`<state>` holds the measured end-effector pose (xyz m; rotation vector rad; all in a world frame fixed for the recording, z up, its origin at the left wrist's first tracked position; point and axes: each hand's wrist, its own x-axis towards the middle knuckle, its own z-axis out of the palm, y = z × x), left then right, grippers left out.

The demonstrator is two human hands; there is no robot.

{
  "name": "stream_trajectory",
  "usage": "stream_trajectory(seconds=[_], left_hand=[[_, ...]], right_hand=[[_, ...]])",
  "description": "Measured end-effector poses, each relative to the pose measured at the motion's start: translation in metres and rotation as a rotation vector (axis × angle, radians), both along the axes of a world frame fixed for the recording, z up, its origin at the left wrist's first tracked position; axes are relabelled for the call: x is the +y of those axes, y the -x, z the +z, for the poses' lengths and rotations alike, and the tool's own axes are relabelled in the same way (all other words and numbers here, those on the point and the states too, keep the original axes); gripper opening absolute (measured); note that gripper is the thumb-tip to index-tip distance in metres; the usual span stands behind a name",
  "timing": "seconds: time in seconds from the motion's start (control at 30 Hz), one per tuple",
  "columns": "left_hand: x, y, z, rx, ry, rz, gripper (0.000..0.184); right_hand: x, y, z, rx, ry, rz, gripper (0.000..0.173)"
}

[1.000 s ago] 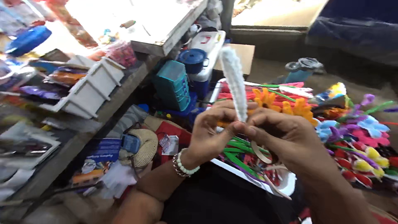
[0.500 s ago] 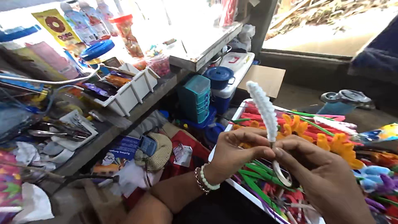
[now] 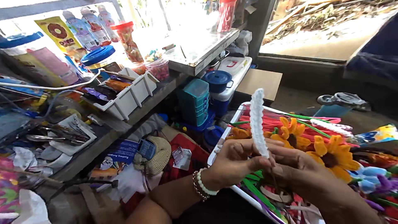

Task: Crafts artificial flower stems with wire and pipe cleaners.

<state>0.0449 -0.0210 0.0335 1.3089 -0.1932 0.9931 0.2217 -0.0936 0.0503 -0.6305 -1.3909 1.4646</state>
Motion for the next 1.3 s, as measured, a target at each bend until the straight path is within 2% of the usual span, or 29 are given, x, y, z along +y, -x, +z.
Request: stream_trajectory(seconds=[0.07, 0.1, 0.17, 0.27, 0.4, 0.47, 0.6, 0.7, 0.8, 0.93, 0.97, 1.03, 1.13, 1.3], left_hand=[[0.000, 0.000, 0.000, 0.017, 0.036, -0.021, 0.010], [0.000, 0.001, 0.000, 0.030, 0.060, -0.001, 0.009], [0.001, 0.001, 0.000, 0.040, 0.109, 0.081, 0.010], [-0.002, 0.001, 0.005, 0.061, 0.107, 0.241, 0.013], [-0.004, 0.003, 0.014, 0.062, 0.065, 0.265, 0.005], [-0.006, 0.004, 0.020, 0.075, 0.118, 0.217, 0.001], [-0.011, 0.002, 0.030, 0.096, 0.227, 0.145, 0.003], [-0.013, -0.004, 0.035, 0.055, 0.264, 0.127, 0.004], [-0.012, -0.012, 0.028, -0.029, 0.186, 0.077, 0.004], [-0.007, -0.015, -0.004, -0.050, 0.011, -0.068, 0.009], [-0.007, -0.015, -0.013, -0.035, 0.021, -0.104, 0.011], [-0.008, -0.014, -0.030, 0.032, 0.160, -0.132, 0.013], [-0.013, -0.014, -0.045, 0.134, 0.373, 0.011, 0.012], [-0.012, -0.019, -0.040, 0.249, 0.424, 0.192, 0.007]], right_hand=[[-0.002, 0.002, -0.001, 0.002, -0.022, -0.055, 0.032], [-0.006, 0.005, 0.001, -0.019, -0.033, -0.150, 0.030], [-0.013, 0.012, 0.005, -0.118, -0.084, -0.374, 0.013], [-0.021, 0.020, 0.015, -0.320, -0.217, -0.612, 0.006], [-0.027, 0.026, 0.026, -0.542, -0.327, -0.746, 0.017], [-0.029, 0.024, 0.033, -0.544, -0.293, -0.709, 0.017], [-0.026, 0.012, 0.047, -0.390, -0.084, -0.530, 0.006], [-0.019, 0.000, 0.056, -0.312, 0.037, -0.381, 0.006], [-0.012, -0.011, 0.055, -0.197, 0.114, -0.151, 0.010], [-0.014, -0.013, 0.022, -0.039, 0.154, 0.099, 0.021], [-0.017, -0.012, 0.012, -0.030, 0.149, 0.073, 0.025], [-0.025, -0.006, 0.001, -0.061, 0.142, -0.138, 0.018], [-0.030, 0.003, -0.005, -0.275, 0.107, -0.516, 0.009], [-0.023, -0.001, -0.001, -0.561, 0.051, -0.686, 0.010]])
